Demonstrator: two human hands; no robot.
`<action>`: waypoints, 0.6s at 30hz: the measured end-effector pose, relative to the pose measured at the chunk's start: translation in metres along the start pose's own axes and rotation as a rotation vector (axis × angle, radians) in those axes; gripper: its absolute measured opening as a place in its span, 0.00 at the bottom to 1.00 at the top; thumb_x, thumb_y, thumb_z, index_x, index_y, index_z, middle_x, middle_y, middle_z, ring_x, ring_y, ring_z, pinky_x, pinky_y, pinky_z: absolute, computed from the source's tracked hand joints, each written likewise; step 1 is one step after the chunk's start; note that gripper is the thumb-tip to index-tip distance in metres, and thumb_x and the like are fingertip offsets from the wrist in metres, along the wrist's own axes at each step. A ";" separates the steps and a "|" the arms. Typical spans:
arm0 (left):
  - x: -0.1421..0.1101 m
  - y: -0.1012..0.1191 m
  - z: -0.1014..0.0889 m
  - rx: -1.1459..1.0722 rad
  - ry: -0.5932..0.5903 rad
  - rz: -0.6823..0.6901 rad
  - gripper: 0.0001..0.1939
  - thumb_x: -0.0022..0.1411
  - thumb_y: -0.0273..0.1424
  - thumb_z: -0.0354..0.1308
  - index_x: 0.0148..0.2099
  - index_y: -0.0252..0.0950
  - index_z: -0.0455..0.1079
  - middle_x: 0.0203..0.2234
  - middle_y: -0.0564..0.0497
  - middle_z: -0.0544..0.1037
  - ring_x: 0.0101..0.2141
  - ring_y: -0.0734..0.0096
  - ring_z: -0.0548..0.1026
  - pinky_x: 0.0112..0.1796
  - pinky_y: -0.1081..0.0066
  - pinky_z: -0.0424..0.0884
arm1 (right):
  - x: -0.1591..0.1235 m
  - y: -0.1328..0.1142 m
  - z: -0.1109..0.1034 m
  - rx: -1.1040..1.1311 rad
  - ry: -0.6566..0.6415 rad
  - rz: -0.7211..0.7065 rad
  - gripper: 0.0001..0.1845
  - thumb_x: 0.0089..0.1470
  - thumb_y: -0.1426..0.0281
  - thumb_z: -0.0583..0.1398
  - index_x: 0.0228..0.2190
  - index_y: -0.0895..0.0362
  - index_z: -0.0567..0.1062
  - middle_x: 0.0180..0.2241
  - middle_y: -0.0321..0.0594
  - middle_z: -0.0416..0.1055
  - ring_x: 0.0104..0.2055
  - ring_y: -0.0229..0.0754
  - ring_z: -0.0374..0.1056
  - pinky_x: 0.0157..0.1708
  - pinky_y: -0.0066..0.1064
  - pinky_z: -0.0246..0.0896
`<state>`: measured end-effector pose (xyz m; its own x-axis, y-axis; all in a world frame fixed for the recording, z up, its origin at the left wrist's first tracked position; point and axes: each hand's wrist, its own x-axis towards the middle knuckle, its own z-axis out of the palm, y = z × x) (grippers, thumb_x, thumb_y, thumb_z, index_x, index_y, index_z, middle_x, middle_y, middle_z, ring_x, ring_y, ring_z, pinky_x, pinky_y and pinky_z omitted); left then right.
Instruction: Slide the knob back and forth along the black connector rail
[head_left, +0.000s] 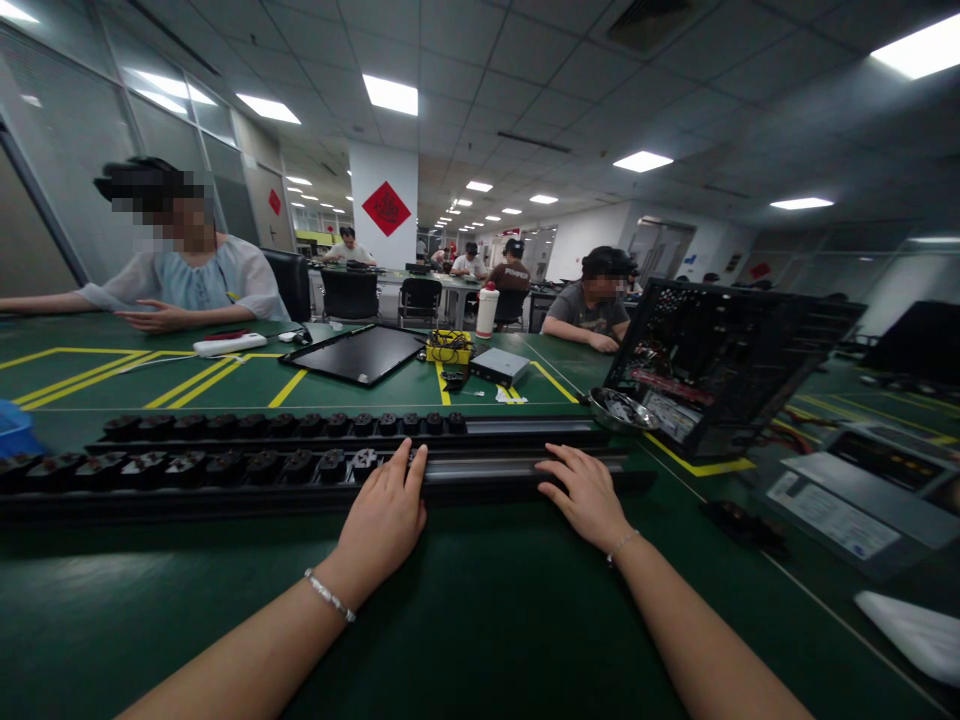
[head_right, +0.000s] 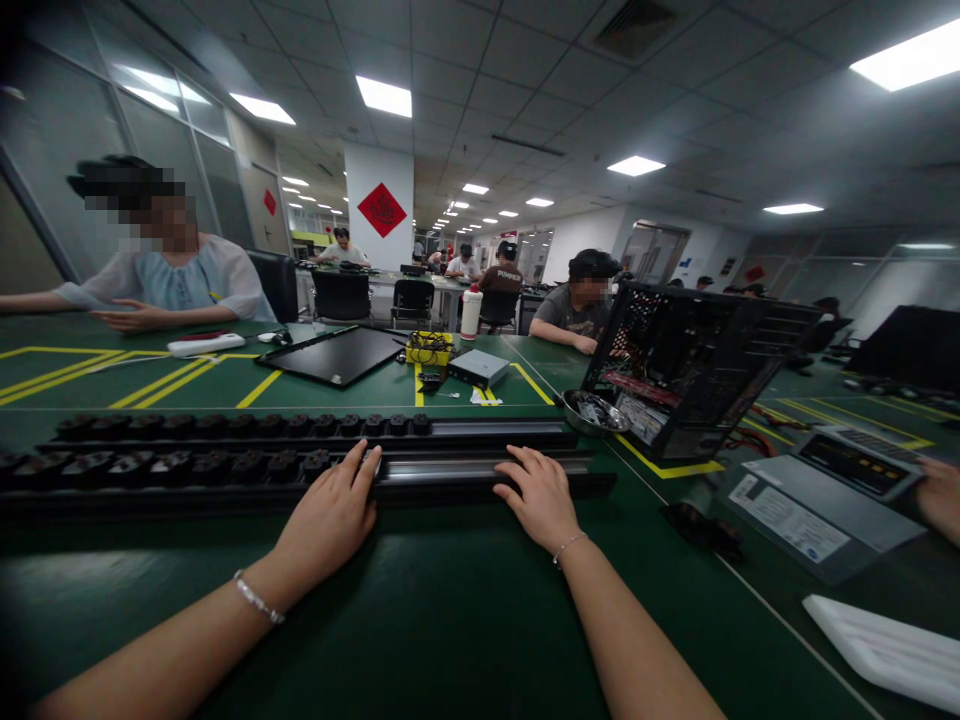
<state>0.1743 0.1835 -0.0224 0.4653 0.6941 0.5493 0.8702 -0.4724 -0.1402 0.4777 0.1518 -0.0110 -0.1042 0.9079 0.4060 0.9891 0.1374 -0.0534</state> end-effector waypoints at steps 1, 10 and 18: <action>0.000 0.000 0.000 -0.004 0.000 -0.002 0.29 0.58 0.26 0.47 0.62 0.27 0.53 0.60 0.32 0.58 0.54 0.55 0.66 0.52 0.61 0.62 | 0.000 0.000 0.000 -0.003 -0.001 -0.002 0.18 0.57 0.56 0.51 0.45 0.45 0.72 0.57 0.37 0.62 0.58 0.49 0.54 0.54 0.49 0.49; 0.001 0.000 -0.001 -0.007 0.005 0.017 0.30 0.57 0.26 0.47 0.63 0.28 0.52 0.59 0.33 0.59 0.54 0.57 0.66 0.52 0.62 0.63 | 0.000 0.000 0.000 -0.007 0.004 0.001 0.17 0.57 0.57 0.51 0.44 0.45 0.72 0.57 0.37 0.62 0.58 0.49 0.54 0.53 0.48 0.50; 0.000 0.003 -0.001 -0.016 0.039 0.002 0.30 0.57 0.25 0.48 0.62 0.29 0.53 0.60 0.32 0.57 0.56 0.54 0.63 0.53 0.60 0.61 | 0.000 0.000 0.000 0.006 -0.013 0.012 0.17 0.57 0.56 0.51 0.45 0.45 0.72 0.57 0.36 0.61 0.59 0.49 0.53 0.54 0.48 0.50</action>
<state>0.1768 0.1820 -0.0221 0.4601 0.6714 0.5811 0.8663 -0.4828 -0.1281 0.4782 0.1518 -0.0110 -0.0936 0.9145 0.3936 0.9897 0.1286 -0.0633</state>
